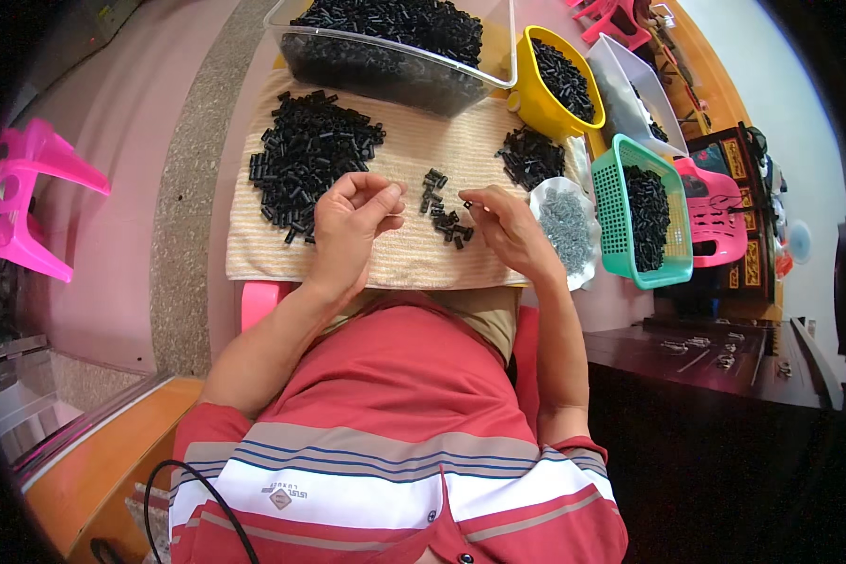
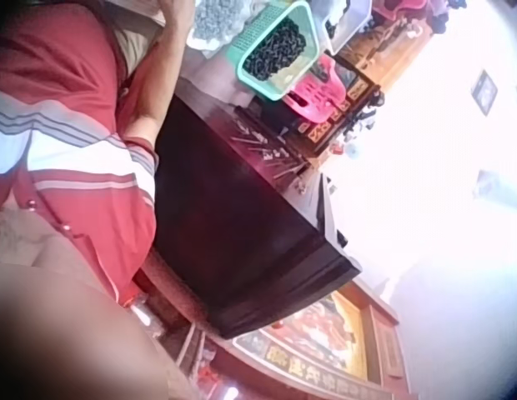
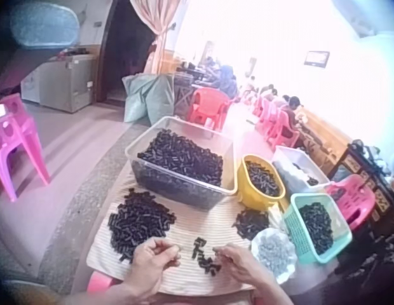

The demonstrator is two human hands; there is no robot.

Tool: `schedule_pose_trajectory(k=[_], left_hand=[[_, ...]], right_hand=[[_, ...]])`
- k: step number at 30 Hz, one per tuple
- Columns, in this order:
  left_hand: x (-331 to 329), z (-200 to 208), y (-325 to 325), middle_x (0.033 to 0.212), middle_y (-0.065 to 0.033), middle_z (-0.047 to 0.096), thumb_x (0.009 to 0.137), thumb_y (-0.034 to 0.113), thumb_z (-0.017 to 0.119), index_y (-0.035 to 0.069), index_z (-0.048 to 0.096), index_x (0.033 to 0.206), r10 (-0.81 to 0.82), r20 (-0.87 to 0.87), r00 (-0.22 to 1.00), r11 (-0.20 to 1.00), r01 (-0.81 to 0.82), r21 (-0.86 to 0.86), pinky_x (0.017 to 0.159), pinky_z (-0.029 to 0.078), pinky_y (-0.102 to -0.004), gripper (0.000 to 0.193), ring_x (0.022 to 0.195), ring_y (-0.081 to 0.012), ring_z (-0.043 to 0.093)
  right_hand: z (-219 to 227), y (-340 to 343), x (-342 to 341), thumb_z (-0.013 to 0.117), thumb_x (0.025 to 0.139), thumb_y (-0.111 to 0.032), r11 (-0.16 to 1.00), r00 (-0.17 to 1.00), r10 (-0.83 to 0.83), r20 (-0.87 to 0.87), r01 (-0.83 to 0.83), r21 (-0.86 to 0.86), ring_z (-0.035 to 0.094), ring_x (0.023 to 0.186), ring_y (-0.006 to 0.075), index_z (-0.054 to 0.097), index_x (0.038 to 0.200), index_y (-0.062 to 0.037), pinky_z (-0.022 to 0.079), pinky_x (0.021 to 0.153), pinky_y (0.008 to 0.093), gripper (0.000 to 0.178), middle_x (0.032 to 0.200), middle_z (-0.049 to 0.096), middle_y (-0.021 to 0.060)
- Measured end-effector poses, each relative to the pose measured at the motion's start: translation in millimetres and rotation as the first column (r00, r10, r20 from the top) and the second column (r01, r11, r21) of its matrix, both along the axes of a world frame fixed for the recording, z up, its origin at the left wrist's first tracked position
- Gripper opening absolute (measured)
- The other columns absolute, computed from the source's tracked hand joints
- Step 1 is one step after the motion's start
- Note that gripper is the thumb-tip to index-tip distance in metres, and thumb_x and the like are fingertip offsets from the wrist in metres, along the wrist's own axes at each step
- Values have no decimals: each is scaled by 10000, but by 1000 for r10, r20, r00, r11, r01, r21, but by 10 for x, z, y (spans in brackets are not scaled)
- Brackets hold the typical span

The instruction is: The person assembles plastic parts by hand, taking small components and fitting them into black plastic connectors.

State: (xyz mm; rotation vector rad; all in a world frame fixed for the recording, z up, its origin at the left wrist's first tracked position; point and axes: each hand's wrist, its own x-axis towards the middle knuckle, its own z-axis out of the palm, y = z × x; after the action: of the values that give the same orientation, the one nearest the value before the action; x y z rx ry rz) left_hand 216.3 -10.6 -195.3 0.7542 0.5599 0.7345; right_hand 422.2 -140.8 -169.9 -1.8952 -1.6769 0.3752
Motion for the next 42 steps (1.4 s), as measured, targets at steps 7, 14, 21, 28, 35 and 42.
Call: schedule_pose_trajectory(k=[7, 14, 21, 28, 35, 42], left_hand=[[43, -44, -132, 913, -40, 674, 897, 72, 700, 37, 611, 995, -159, -48, 986, 983, 163, 84, 702, 549, -235, 137, 776, -92, 638], [4, 20, -152, 906, -50, 679, 893, 88, 714, 20, 618, 1034, -427, -39, 904, 901, 428, 63, 712, 537, -233, 183, 785, -100, 642], [-19, 2, -127, 920, -51, 682, 876, 65, 725, 27, 612, 1014, -520, 38, 853, 850, 521, -73, 706, 559, -239, 183, 797, -114, 662], [-13, 22, -142, 927, -52, 676, 872, 62, 725, 19, 615, 1054, -519, 47, 854, 843, 520, -134, 716, 575, -254, 216, 790, -124, 668], [4, 15, -177, 923, -68, 687, 893, 58, 701, -15, 651, 1075, -471, -3, 882, 878, 469, -99, 731, 584, -260, 202, 789, -129, 673], [2, 6, -205, 903, -69, 687, 893, 54, 701, -15, 655, 1045, -469, 18, 883, 879, 469, -84, 744, 579, -259, 173, 786, -129, 671]], right_hand=[[122, -74, -338, 644, 923, -41, 987, 913, -152, -380, 122, -102, 577, 639, 82, 616, 1147, -7, 486, 581, 239, 228, 836, 614, 28], [63, -100, -541, 741, 805, -15, 985, 982, 29, -187, 4, 171, 649, 748, 208, 654, 1026, -25, 521, 642, 313, 237, 874, 648, 106], [57, -141, -551, 774, 780, -58, 969, 983, 89, -158, -48, 243, 617, 708, 210, 670, 1018, -38, 499, 613, 314, 260, 837, 626, 93], [77, -282, -484, 792, 777, -47, 993, 960, 8, -279, 24, 111, 621, 712, 164, 677, 1058, -26, 501, 612, 270, 304, 902, 650, 92], [120, -448, -158, 778, 766, -24, 974, 971, -228, 77, 226, 27, 630, 691, 188, 672, 1041, -17, 503, 612, 290, 295, 943, 657, 93], [167, -662, 293, 691, 841, -138, 886, 795, -410, 447, 464, -14, 658, 877, 338, 672, 1041, -69, 519, 754, 429, 212, 1040, 661, 109]])
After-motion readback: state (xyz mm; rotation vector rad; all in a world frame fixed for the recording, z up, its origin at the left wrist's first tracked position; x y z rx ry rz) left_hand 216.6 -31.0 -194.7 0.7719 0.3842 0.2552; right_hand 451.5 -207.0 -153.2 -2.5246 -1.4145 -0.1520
